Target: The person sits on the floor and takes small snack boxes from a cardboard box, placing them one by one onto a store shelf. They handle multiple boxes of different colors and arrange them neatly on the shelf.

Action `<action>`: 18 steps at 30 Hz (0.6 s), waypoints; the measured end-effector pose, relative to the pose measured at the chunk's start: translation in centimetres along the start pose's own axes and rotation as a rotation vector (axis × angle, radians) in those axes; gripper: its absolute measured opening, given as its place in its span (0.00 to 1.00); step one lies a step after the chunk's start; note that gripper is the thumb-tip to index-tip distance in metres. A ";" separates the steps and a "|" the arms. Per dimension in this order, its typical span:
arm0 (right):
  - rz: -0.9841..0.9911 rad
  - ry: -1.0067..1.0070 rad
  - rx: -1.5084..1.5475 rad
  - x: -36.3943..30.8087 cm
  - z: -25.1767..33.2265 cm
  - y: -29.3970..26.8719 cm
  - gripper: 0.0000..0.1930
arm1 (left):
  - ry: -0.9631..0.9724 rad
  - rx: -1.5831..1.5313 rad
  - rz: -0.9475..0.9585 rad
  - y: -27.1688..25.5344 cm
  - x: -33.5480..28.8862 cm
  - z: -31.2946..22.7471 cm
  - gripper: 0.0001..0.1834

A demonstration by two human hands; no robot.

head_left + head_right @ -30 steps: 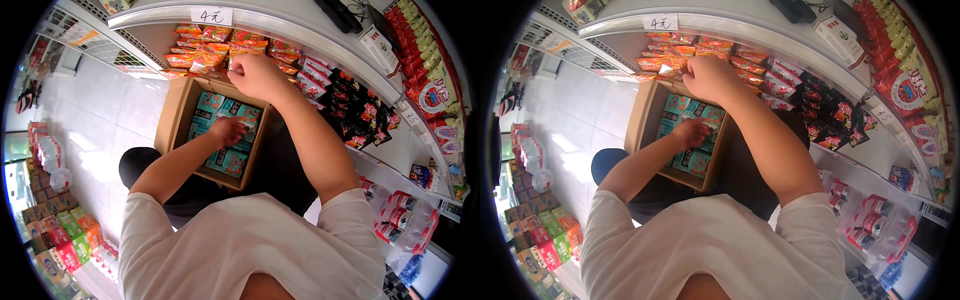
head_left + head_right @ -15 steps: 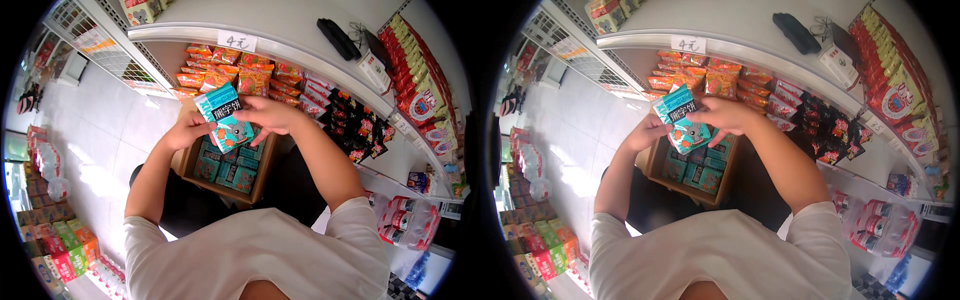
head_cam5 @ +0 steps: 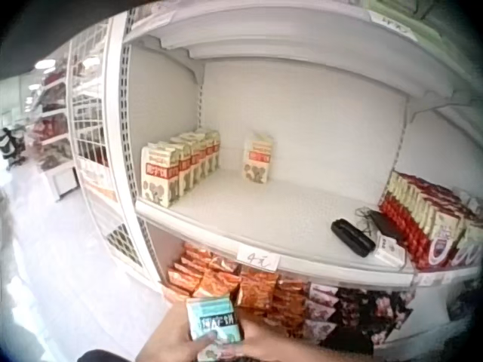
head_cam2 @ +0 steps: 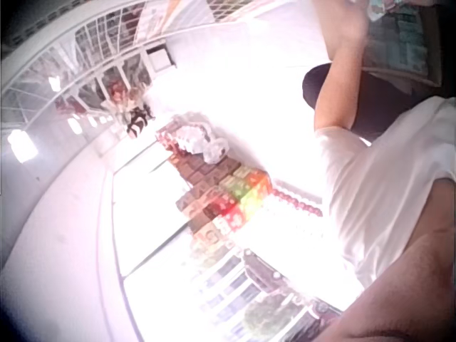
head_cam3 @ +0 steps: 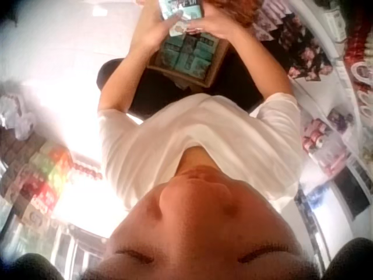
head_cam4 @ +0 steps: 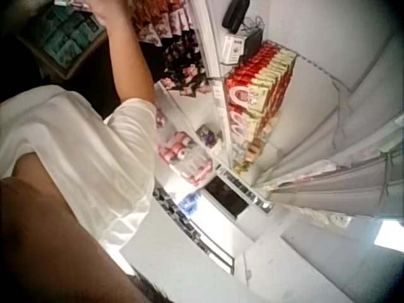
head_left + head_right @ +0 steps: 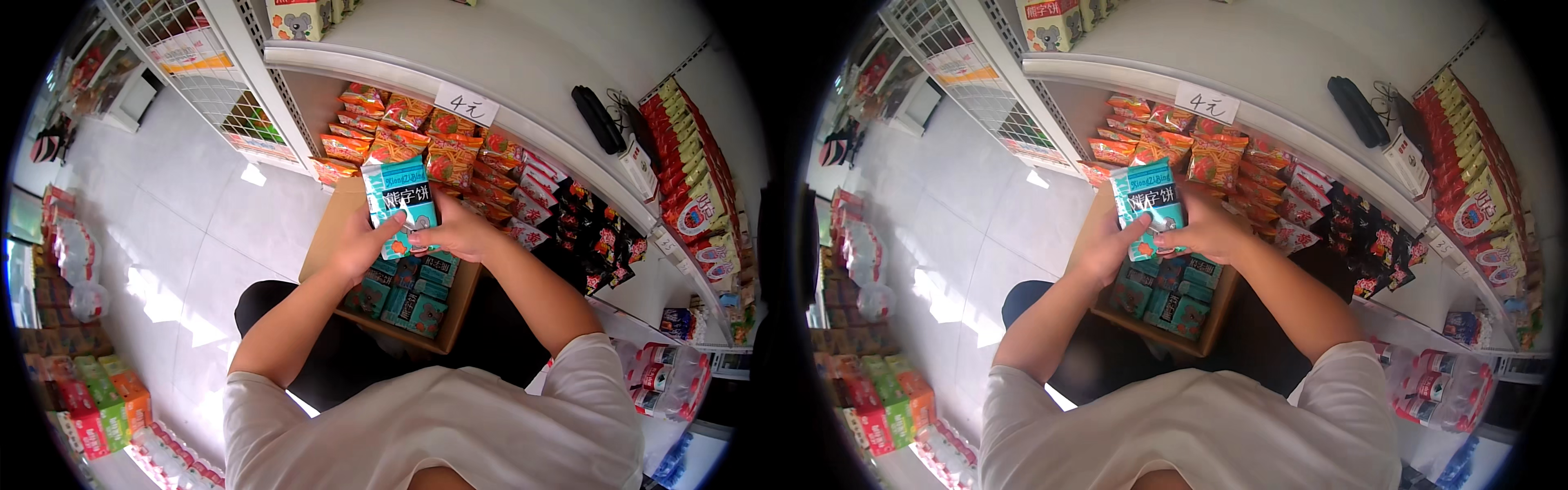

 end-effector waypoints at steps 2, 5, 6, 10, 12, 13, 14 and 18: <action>-0.009 0.148 0.023 0.2 -1.0 0.7 0.30 | -0.113 -0.079 -0.043 -1.2 0.3 0.7 0.20; -0.068 0.321 0.053 0.4 -2.2 1.6 0.28 | -0.267 -0.119 -0.014 -2.3 0.6 1.7 0.27; -0.090 0.333 0.043 0.5 -2.1 1.9 0.27 | -0.265 -0.172 0.017 -2.4 0.6 1.6 0.28; -0.006 0.225 -0.013 0.1 1.4 3.4 0.29 | -0.017 -0.348 0.109 -2.1 -0.2 -3.2 0.35; 0.037 0.030 -0.243 0.1 6.1 4.1 0.32 | 0.208 -0.286 0.038 -3.1 -0.1 -5.1 0.36; 0.064 -0.067 -0.356 0.3 8.7 4.7 0.33 | 0.280 -0.214 0.091 -3.7 0.6 -4.8 0.36; 0.012 -0.168 -0.376 0.4 11.6 5.1 0.34 | 0.352 -0.144 0.137 -4.9 1.3 -4.3 0.36; -0.108 -0.339 -0.301 1.9 21.7 4.6 0.30 | 0.463 0.070 0.153 -4.8 0.4 -8.0 0.27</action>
Point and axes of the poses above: each hand's wrist, its own x-axis towards the middle knuckle, its own y-axis out of the palm, z = x × y, the point moved 8 cm from there along x, towards the middle knuckle, and after that the axes turned 7 degrees about -z, right-handed, at the moved point
